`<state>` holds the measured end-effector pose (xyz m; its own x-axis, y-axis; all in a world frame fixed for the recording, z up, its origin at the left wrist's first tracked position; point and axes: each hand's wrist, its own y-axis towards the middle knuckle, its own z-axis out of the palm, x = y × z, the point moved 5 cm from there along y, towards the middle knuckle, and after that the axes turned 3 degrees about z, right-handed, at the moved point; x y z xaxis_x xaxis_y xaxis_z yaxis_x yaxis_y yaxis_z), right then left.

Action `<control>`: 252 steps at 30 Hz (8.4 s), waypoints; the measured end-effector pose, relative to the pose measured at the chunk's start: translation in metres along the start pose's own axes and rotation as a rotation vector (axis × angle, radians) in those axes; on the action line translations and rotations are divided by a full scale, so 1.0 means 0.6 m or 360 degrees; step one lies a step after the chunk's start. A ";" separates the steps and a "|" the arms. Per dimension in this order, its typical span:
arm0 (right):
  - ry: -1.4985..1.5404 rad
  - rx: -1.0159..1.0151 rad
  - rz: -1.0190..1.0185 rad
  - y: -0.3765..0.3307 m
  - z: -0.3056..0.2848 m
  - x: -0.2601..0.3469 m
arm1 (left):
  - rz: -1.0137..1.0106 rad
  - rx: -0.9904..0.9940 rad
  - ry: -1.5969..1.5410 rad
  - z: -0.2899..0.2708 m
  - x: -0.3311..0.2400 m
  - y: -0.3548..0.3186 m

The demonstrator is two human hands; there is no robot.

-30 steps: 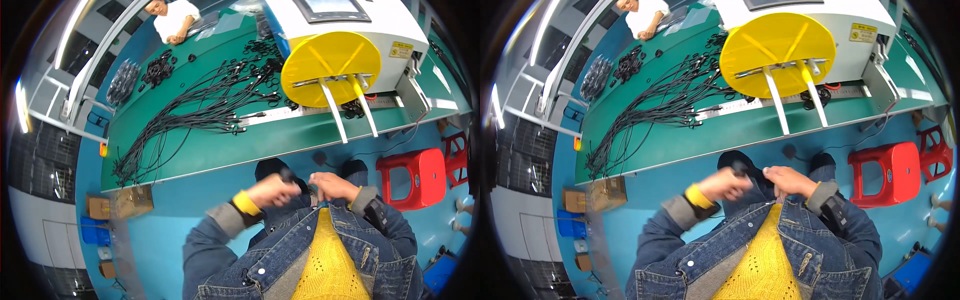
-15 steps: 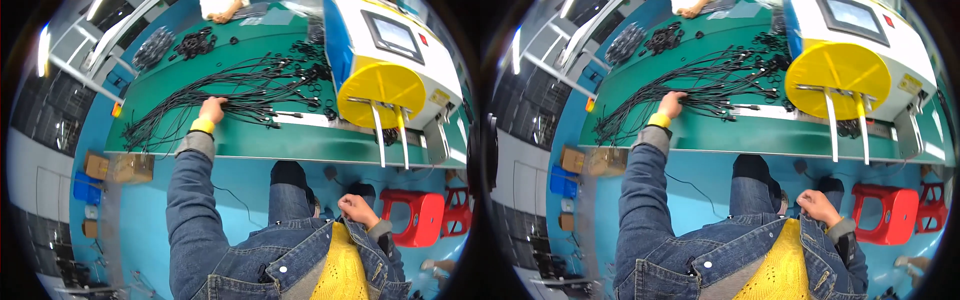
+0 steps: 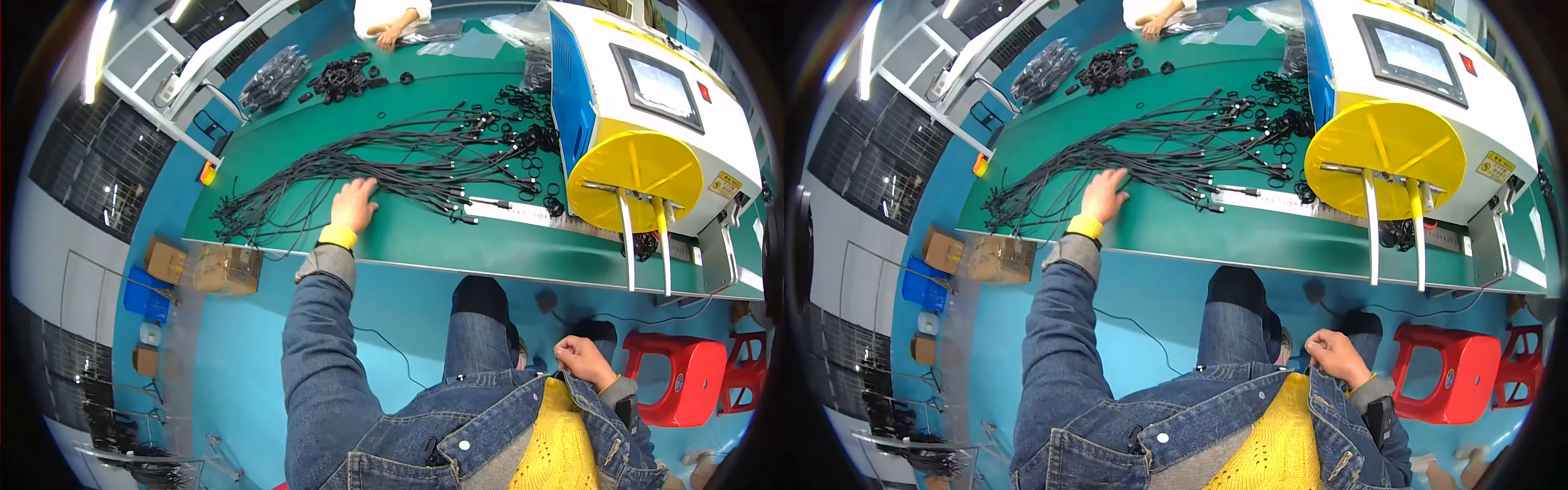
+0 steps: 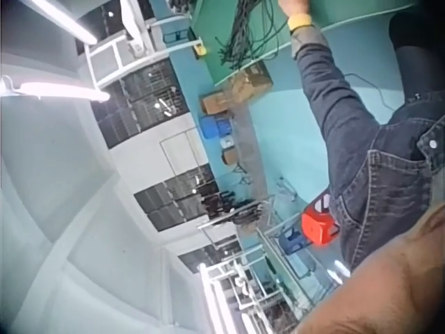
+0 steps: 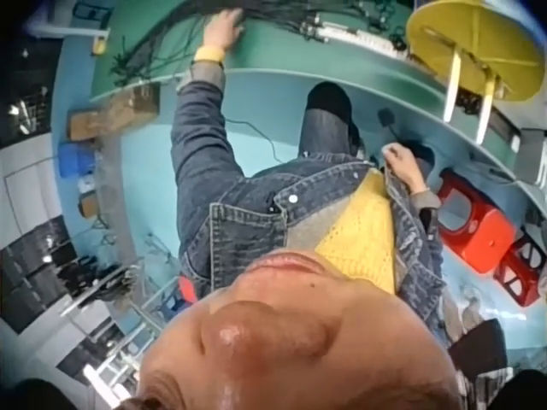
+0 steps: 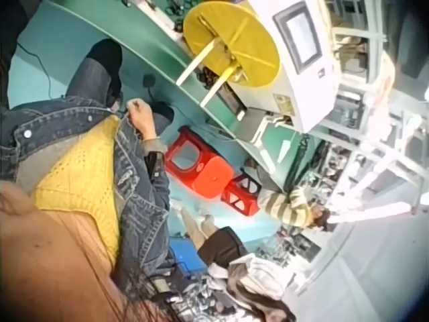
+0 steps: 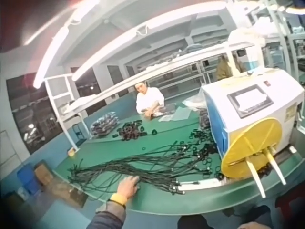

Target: Winding black electrical cables onto a yellow spool machine at a production workbench.

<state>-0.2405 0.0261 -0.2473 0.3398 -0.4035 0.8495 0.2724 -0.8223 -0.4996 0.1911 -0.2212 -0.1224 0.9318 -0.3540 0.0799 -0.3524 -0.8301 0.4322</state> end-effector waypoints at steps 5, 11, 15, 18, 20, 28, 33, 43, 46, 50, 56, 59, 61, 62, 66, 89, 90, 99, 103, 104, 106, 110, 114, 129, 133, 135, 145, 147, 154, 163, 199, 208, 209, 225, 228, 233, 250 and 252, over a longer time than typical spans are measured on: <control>-0.0035 0.0011 0.0084 -0.002 0.007 0.004 | -0.0226 0.0293 0.0089 0.048 0.011 0.005; -0.0026 -0.0063 -0.0021 -0.010 -0.006 0.016 | 0.0025 0.0272 -0.0310 -0.004 -0.019 0.016; 0.0150 -0.0090 -0.0029 -0.015 -0.007 -0.004 | -0.0005 -0.0151 -0.0949 -0.120 -0.124 -0.016; 0.0101 -0.0375 -0.0548 -0.019 -0.013 0.066 | 0.0388 -0.0132 -0.0622 -0.203 -0.219 -0.058; 0.0194 -0.0439 -0.0689 -0.053 -0.011 0.134 | 0.0533 -0.0055 -0.0635 -0.225 -0.271 -0.090; -0.0887 -0.0959 -0.1375 -0.136 -0.005 0.172 | 0.0432 0.0173 -0.1188 -0.186 -0.433 -0.118; -0.0848 -0.1449 -0.1519 -0.203 -0.043 0.167 | 0.0596 0.0385 -0.1433 -0.187 -0.501 -0.110; -0.1335 -0.1907 -0.1486 -0.282 -0.114 0.189 | 0.0809 0.0629 -0.1696 -0.212 -0.591 -0.077; -0.1402 -0.1932 -0.1516 -0.278 -0.124 0.191 | 0.0784 0.0643 -0.1916 -0.236 -0.609 -0.059; -0.1443 -0.2178 -0.1697 -0.277 -0.153 0.247 | 0.0728 0.0284 -0.1645 -0.284 -0.605 0.001; -0.1067 -0.2135 -0.1581 -0.148 -0.202 0.259 | 0.0411 -0.0171 -0.1781 -0.215 -0.590 0.080; -0.0848 -0.2150 -0.1525 -0.095 -0.207 0.261 | 0.0306 -0.0215 -0.1974 -0.178 -0.580 0.088; -0.0683 -0.2243 -0.1529 -0.083 -0.218 0.260 | 0.0268 -0.0164 -0.2035 -0.175 -0.584 0.095; -0.0684 -0.2251 -0.1510 -0.079 -0.218 0.260 | 0.0218 -0.0128 -0.2088 -0.174 -0.583 0.097; -0.0569 -0.2305 -0.1528 -0.076 -0.227 0.255 | 0.0146 -0.0110 -0.2225 -0.160 -0.577 0.098; -0.0064 -0.1761 -0.0514 -0.165 -0.161 0.000 | 0.0550 -0.0631 -0.1426 -0.199 -0.552 0.062; -0.0058 -0.1741 -0.0526 -0.163 -0.158 0.004 | 0.0602 -0.0626 -0.1355 -0.205 -0.555 0.058; -0.0139 -0.1598 -0.0521 -0.149 -0.153 0.018 | 0.0571 -0.0623 -0.1443 -0.207 -0.563 0.035; -0.0116 -0.1569 -0.0539 -0.143 -0.154 0.016 | 0.0503 -0.0525 -0.1473 -0.204 -0.580 0.018; -0.0125 -0.1562 -0.0544 -0.144 -0.156 0.020 | 0.0434 -0.0498 -0.1558 -0.196 -0.581 0.013; -0.0096 -0.1546 -0.0536 -0.141 -0.163 0.026 | 0.0295 -0.0442 -0.1725 -0.184 -0.583 0.010; -0.0104 -0.1511 -0.0729 -0.138 -0.174 0.067 | 0.0577 -0.0648 -0.1356 -0.207 -0.605 0.021; -0.0102 -0.1496 -0.1112 -0.147 -0.177 0.161 | 0.0699 -0.0669 -0.0982 -0.241 -0.646 0.032; -0.0473 -0.1708 -0.1411 -0.109 -0.220 0.256 | 0.0753 -0.0160 -0.0242 -0.260 -0.669 0.055; -0.0395 -0.1769 -0.1797 -0.093 -0.228 0.259 | 0.0875 0.0024 -0.0652 -0.230 -0.650 0.060; -0.0306 -0.1725 -0.1787 -0.088 -0.224 0.259 | 0.0864 0.0201 -0.0862 -0.223 -0.646 0.059; -0.0251 -0.1590 -0.1694 -0.069 -0.203 0.244 | 0.0788 0.0276 -0.1089 -0.210 -0.647 0.082; -0.0234 -0.1721 -0.1739 -0.066 -0.193 0.245 | 0.0743 0.0428 -0.1092 -0.207 -0.653 0.090; -0.0175 -0.1924 -0.1824 -0.072 -0.167 0.256 | 0.0910 0.0115 -0.1025 -0.239 -0.672 0.073; -0.0251 -0.1794 -0.1437 -0.133 -0.146 0.246 | 0.0814 0.0328 -0.0911 -0.248 -0.681 0.030; -0.0752 -0.0921 -0.1069 -0.039 -0.030 0.073 | -0.0482 0.1979 -0.2097 -0.055 -0.660 -0.141; -0.1317 -0.0865 -0.1067 -0.036 -0.006 0.091 | 0.0163 0.2144 -0.1710 -0.019 -0.661 -0.141; -0.1427 -0.0874 -0.1055 -0.034 0.006 0.088 | 0.0174 0.2138 -0.1714 -0.011 -0.658 -0.157; -0.0702 -0.0774 -0.1078 -0.017 0.015 0.058 | -0.0087 0.2370 -0.2334 0.025 -0.637 -0.212; -0.0741 -0.0749 -0.1088 -0.014 0.015 0.052 | -0.0085 0.2018 -0.2220 0.015 -0.647 -0.209; -0.0948 -0.0758 -0.0870 -0.006 0.026 0.051 | -0.0035 0.1810 -0.2075 0.068 -0.627 -0.224; -0.0433 -0.0905 -0.0518 -0.010 0.003 0.040 | 0.0369 0.1352 -0.1506 0.074 -0.651 -0.220; -0.0462 -0.0887 -0.0477 -0.012 0.000 0.038 | 0.0369 0.1365 -0.1529 0.074 -0.658 -0.219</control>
<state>-0.2346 0.0227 -0.2245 0.5703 -0.0671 0.8187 -0.0844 -0.9962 -0.0229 -0.1345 0.0083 -0.2505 0.5344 -0.3932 -0.7482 -0.7702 -0.5911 -0.2394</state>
